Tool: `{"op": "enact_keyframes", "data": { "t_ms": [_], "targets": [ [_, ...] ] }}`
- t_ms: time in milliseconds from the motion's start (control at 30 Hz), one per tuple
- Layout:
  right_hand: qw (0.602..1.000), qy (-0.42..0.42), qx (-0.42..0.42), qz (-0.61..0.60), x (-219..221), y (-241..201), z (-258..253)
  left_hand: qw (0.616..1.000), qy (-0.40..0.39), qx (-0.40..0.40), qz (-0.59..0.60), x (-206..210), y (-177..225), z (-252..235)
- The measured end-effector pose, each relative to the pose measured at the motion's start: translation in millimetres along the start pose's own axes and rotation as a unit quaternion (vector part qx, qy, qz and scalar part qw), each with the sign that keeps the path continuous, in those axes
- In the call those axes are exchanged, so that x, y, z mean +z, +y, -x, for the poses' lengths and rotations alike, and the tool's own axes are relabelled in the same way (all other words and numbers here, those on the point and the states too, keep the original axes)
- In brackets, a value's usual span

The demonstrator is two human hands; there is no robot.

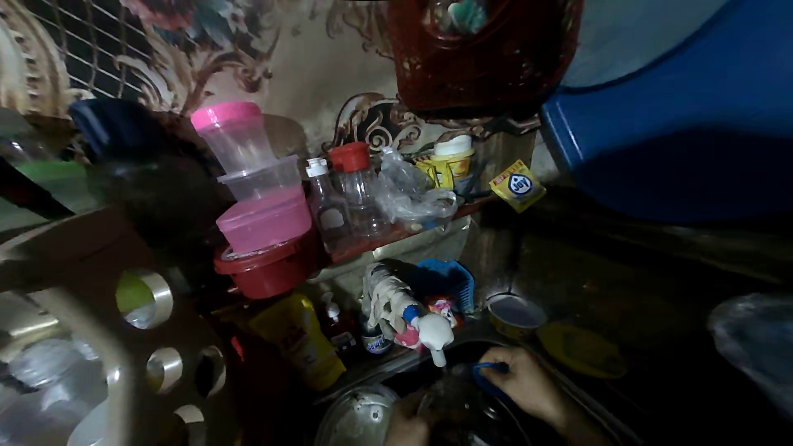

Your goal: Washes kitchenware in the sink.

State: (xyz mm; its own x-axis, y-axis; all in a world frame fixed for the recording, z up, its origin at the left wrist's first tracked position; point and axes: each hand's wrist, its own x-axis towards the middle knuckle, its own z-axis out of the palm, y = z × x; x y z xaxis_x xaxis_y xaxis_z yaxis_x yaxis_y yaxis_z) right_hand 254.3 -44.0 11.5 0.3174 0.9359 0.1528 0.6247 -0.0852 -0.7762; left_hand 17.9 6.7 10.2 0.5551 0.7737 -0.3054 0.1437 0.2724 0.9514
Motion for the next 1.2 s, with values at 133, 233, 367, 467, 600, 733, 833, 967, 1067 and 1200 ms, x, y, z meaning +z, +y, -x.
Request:
{"op": "enact_keyframes", "data": {
  "t_ms": [133, 233, 367, 467, 600, 733, 833, 967, 1067, 1200],
  "targets": [
    [1.000, -0.018, -0.012, -0.013, 20.5, -41.8, -1.6, 1.000, -0.020, -0.006, -0.015, -3.5, 0.8, 8.1],
    [0.999, -0.026, -0.009, -0.040, 20.9, -41.6, -7.8, 1.000, 0.013, 0.000, 0.014, -13.5, 5.1, 20.8],
    [0.998, 0.029, 0.016, -0.060, 23.2, -23.8, -9.3, 0.993, 0.071, 0.005, 0.098, -37.6, 9.5, 26.9],
    [0.994, 0.060, 0.077, -0.049, 31.1, -33.8, -7.5, 0.982, 0.121, 0.030, 0.144, -42.5, 11.6, 31.7],
    [0.983, 0.071, 0.163, -0.034, 45.6, -49.6, -4.3, 0.960, 0.190, 0.071, 0.193, -51.3, 1.0, 29.1],
    [0.970, 0.087, 0.216, -0.067, 65.0, -54.9, 3.3, 0.932, 0.257, 0.106, 0.233, -58.6, -5.5, 22.6],
    [0.955, 0.114, 0.243, -0.127, 92.6, -59.3, 16.5, 0.903, 0.314, 0.115, 0.269, -53.5, -8.1, 14.5],
    [0.931, 0.157, 0.240, -0.227, 121.2, -67.4, 47.9, 0.896, 0.302, 0.132, 0.299, -50.0, -26.2, 3.8],
    [0.911, 0.181, 0.254, -0.269, 115.5, -65.9, 52.5, 0.904, 0.271, 0.122, 0.307, -48.9, -32.5, 5.4],
    [0.924, 0.154, 0.272, -0.219, 65.8, -60.4, 13.4, 0.920, 0.218, 0.101, 0.309, -46.0, -38.8, 15.0]
  ]
}}
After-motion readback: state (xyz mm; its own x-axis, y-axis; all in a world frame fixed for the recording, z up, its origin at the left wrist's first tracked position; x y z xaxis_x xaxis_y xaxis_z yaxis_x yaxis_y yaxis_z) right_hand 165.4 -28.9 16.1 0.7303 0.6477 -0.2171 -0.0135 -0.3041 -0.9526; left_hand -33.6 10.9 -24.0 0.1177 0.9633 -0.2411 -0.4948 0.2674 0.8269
